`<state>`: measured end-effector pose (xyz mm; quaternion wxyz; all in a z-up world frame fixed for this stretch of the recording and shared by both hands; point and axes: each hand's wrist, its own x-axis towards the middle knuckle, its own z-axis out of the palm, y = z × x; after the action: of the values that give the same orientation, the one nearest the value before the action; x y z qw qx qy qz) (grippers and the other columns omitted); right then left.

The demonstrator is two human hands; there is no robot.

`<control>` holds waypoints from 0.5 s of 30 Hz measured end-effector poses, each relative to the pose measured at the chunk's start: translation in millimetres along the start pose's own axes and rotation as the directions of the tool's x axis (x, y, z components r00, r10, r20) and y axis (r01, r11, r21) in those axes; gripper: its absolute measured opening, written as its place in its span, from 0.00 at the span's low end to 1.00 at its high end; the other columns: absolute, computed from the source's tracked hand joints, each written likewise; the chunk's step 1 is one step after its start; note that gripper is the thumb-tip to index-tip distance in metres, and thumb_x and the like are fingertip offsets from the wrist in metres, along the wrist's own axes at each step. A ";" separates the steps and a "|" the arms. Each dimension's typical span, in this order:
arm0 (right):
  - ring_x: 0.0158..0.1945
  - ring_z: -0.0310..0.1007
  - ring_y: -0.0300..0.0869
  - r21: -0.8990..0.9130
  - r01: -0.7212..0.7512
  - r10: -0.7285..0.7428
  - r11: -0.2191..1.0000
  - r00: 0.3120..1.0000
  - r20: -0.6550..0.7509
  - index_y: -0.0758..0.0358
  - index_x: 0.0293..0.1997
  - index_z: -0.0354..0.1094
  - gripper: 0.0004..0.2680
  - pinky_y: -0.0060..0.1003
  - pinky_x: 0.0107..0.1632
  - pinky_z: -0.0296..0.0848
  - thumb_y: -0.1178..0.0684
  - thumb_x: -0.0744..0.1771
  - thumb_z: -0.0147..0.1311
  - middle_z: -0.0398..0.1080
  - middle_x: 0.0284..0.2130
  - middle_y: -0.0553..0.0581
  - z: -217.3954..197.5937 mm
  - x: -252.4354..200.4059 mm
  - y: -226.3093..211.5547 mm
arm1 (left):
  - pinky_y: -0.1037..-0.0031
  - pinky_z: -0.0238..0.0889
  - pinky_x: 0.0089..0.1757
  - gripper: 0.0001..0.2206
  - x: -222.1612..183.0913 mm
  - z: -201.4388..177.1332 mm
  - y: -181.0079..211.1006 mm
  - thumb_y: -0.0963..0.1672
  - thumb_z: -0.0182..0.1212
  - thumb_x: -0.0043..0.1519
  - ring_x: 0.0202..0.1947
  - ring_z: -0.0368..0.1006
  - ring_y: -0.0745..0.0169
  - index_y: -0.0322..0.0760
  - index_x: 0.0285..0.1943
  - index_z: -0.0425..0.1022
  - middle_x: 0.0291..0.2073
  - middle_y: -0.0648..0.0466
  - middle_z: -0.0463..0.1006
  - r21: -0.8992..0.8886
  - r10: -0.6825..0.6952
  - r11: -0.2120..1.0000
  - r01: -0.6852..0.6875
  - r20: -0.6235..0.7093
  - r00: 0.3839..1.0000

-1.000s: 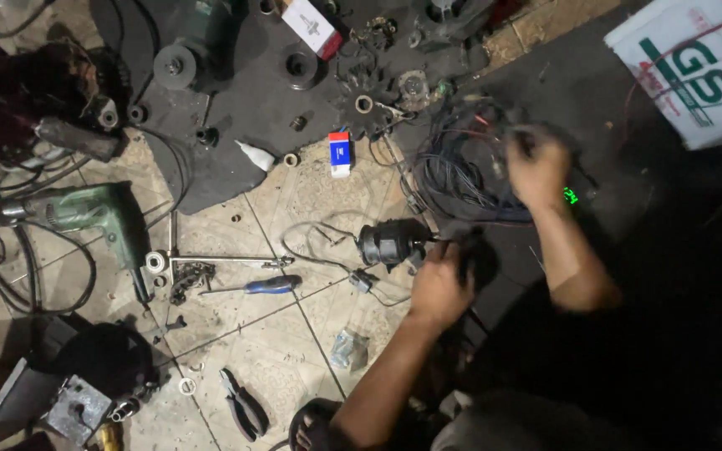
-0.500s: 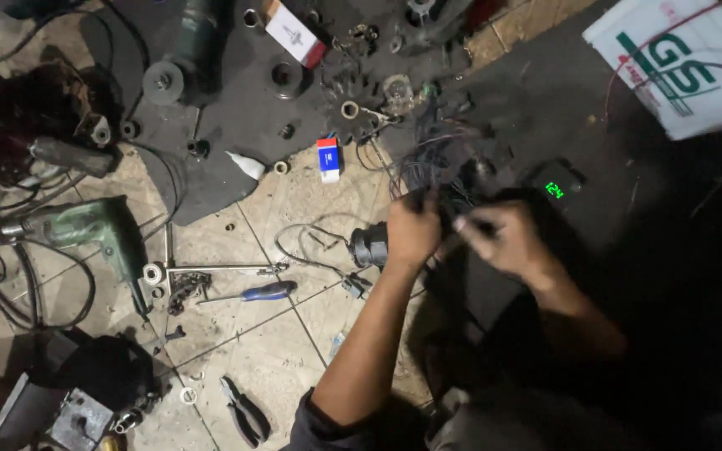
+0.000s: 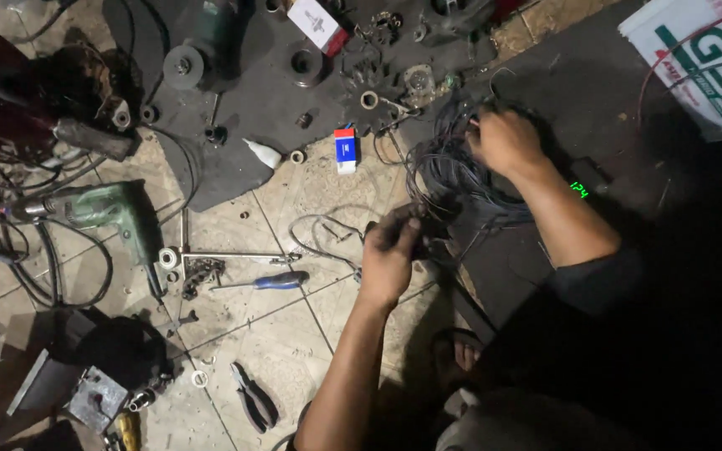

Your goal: Repairing a starter motor by disassembling components and using tools on a workshop floor.

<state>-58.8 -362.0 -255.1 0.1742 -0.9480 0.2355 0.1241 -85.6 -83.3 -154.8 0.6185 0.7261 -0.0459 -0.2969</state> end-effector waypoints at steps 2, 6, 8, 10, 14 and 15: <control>0.50 0.79 0.61 -0.011 -0.023 0.024 1.000 0.993 0.112 0.64 0.48 0.76 0.15 0.59 0.49 0.77 0.42 0.67 0.56 0.80 0.40 0.68 -19.3 -4.7 -8.8 | 0.63 0.73 0.41 0.12 -1.7 0.2 -5.3 0.42 0.58 0.66 0.36 0.78 0.53 0.33 0.55 0.81 0.30 0.40 0.82 -0.163 -0.090 0.982 0.093 0.026 0.996; 0.49 0.77 0.66 0.222 -0.006 -0.028 0.975 0.988 0.151 0.66 0.44 0.77 0.18 0.61 0.47 0.74 0.39 0.61 0.68 0.78 0.38 0.70 8.1 16.2 30.3 | 0.66 0.79 0.34 0.12 -8.8 0.2 -18.0 0.41 0.59 0.68 0.29 0.80 0.56 0.29 0.57 0.79 0.26 0.41 0.81 -0.352 -0.171 0.915 0.198 0.105 0.980; 0.44 0.78 0.59 0.343 -0.048 -0.015 0.938 0.984 0.178 0.63 0.45 0.77 0.18 0.55 0.44 0.73 0.40 0.61 0.70 0.77 0.35 0.65 -12.6 6.5 22.6 | 0.67 0.79 0.34 0.12 -7.6 3.2 -30.5 0.41 0.59 0.68 0.30 0.80 0.58 0.30 0.57 0.79 0.26 0.43 0.81 -0.360 -0.160 0.914 0.190 0.111 0.981; 0.40 0.78 0.52 0.458 -0.097 -0.003 0.884 0.977 0.211 0.61 0.47 0.78 0.18 0.49 0.41 0.72 0.41 0.60 0.71 0.76 0.32 0.61 -32.2 -8.8 12.7 | 0.67 0.78 0.35 0.11 -9.4 3.1 -40.1 0.41 0.59 0.68 0.30 0.79 0.60 0.30 0.57 0.79 0.27 0.44 0.81 -0.365 -0.152 0.912 0.186 0.119 0.981; 0.23 0.62 0.33 0.844 -0.190 0.059 0.501 0.981 0.186 0.54 0.33 0.70 0.08 0.27 0.28 0.62 0.48 0.62 0.67 0.62 0.20 0.43 -86.3 -50.9 -11.3 | 0.71 0.78 0.35 0.11 -12.0 1.8 -35.4 0.41 0.60 0.67 0.30 0.78 0.65 0.32 0.56 0.80 0.26 0.47 0.81 -0.347 -0.120 0.924 0.158 0.129 0.984; 0.17 0.56 0.31 0.889 -0.242 0.092 0.388 0.970 0.224 0.53 0.32 0.70 0.08 0.28 0.23 0.59 0.45 0.65 0.63 0.58 0.15 0.42 -101.0 -63.4 -17.8 | 0.70 0.78 0.35 0.11 -13.5 1.8 -31.2 0.40 0.60 0.67 0.31 0.78 0.64 0.31 0.57 0.80 0.27 0.45 0.81 -0.350 -0.091 0.927 0.133 0.134 0.987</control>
<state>-89.0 -361.0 -138.4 0.6639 -0.6602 0.3465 0.0580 -106.9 -71.9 -178.7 0.7186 0.5846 0.0149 -0.3765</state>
